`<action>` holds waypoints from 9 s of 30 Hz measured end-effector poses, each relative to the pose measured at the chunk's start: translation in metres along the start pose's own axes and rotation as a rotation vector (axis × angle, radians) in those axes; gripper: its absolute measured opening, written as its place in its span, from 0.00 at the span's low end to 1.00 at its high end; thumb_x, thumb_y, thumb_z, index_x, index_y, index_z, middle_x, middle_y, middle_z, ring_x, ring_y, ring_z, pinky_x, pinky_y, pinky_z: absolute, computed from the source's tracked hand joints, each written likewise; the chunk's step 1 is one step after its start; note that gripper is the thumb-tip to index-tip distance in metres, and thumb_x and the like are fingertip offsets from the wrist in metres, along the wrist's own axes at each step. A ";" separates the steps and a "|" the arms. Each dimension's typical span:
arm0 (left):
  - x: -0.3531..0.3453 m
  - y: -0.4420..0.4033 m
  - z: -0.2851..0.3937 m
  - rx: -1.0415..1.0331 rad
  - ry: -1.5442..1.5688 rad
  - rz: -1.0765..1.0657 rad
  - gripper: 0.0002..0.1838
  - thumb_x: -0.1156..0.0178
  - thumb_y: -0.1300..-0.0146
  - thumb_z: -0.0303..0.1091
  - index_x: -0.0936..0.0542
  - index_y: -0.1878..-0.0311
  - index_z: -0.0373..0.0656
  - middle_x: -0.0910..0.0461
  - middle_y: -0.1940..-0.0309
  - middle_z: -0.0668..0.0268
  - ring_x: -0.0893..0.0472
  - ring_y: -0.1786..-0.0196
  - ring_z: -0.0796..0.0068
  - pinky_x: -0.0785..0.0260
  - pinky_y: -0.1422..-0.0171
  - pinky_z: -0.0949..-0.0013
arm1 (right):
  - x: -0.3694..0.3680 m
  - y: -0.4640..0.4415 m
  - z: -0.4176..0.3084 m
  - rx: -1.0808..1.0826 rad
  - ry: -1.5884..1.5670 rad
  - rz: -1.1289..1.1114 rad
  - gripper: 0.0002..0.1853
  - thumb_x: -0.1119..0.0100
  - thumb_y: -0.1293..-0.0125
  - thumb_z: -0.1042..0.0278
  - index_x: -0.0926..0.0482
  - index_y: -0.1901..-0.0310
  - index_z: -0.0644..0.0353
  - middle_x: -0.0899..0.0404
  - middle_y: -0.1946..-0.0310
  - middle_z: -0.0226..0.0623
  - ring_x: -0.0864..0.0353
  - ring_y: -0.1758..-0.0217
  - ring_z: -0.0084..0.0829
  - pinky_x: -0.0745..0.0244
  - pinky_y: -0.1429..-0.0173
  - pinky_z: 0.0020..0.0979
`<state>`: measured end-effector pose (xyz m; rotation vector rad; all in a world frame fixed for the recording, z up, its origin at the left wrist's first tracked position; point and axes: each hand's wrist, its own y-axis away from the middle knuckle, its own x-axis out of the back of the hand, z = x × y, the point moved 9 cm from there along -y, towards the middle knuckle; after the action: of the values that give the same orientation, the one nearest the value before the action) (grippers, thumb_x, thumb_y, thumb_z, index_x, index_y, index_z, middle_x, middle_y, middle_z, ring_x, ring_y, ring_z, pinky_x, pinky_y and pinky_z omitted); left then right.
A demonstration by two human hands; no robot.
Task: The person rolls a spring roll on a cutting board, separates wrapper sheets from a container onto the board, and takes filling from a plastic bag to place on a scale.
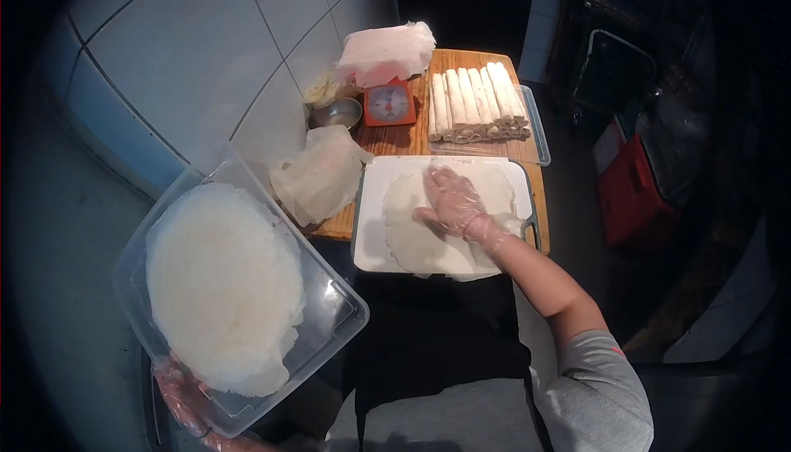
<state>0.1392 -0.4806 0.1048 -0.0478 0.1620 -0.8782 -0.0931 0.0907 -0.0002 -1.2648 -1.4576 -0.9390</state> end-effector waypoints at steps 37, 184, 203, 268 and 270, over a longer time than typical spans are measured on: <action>-0.568 0.138 -0.038 -0.799 -0.116 -1.475 0.14 0.45 0.31 0.38 0.26 0.49 0.40 0.24 0.54 0.53 0.21 0.51 0.53 0.28 0.43 0.56 | 0.171 0.187 0.244 -0.525 -1.800 0.804 0.23 0.44 0.29 0.53 0.28 0.40 0.58 0.22 0.75 0.36 0.33 0.85 0.21 0.39 0.85 0.21; -0.513 0.067 -0.144 -0.658 -0.758 -1.106 0.27 0.33 0.43 0.44 0.22 0.46 0.34 0.19 0.52 0.49 0.21 0.47 0.50 0.30 0.39 0.54 | 0.298 -0.227 0.291 0.107 -1.413 0.732 0.21 0.39 0.36 0.75 0.26 0.40 0.60 0.20 0.53 0.34 0.18 0.55 0.31 0.17 0.54 0.38; -0.545 0.078 -0.144 -0.684 -0.786 -1.210 0.16 0.33 0.42 0.42 0.21 0.61 0.39 0.21 0.64 0.50 0.20 0.58 0.51 0.28 0.52 0.56 | 0.209 -0.120 0.248 -0.269 -0.451 0.761 0.24 0.37 0.38 0.66 0.24 0.41 0.62 0.18 0.49 0.45 0.18 0.45 0.37 0.26 0.38 0.35; -0.481 0.077 -0.147 -0.915 -1.075 -1.114 0.31 0.49 0.30 0.37 0.40 0.27 0.36 0.44 0.25 0.48 0.46 0.22 0.51 0.55 0.20 0.49 | -0.005 0.027 0.028 0.068 0.138 0.116 0.37 0.46 0.31 0.49 0.41 0.28 0.63 0.44 0.25 0.51 0.46 0.22 0.50 0.47 0.24 0.48; -0.452 0.082 -0.137 -0.915 -0.678 -1.257 0.25 0.44 0.33 0.32 0.31 0.33 0.36 0.36 0.29 0.49 0.40 0.25 0.50 0.50 0.22 0.48 | -0.020 0.041 -0.006 0.252 0.131 0.097 0.37 0.45 0.32 0.46 0.38 0.28 0.58 0.44 0.25 0.48 0.46 0.22 0.49 0.49 0.23 0.49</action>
<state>-0.1039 -0.0776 0.0157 -1.4111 -0.1527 -1.9034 -0.0514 0.0865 -0.0199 -1.0591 -1.3524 -0.7339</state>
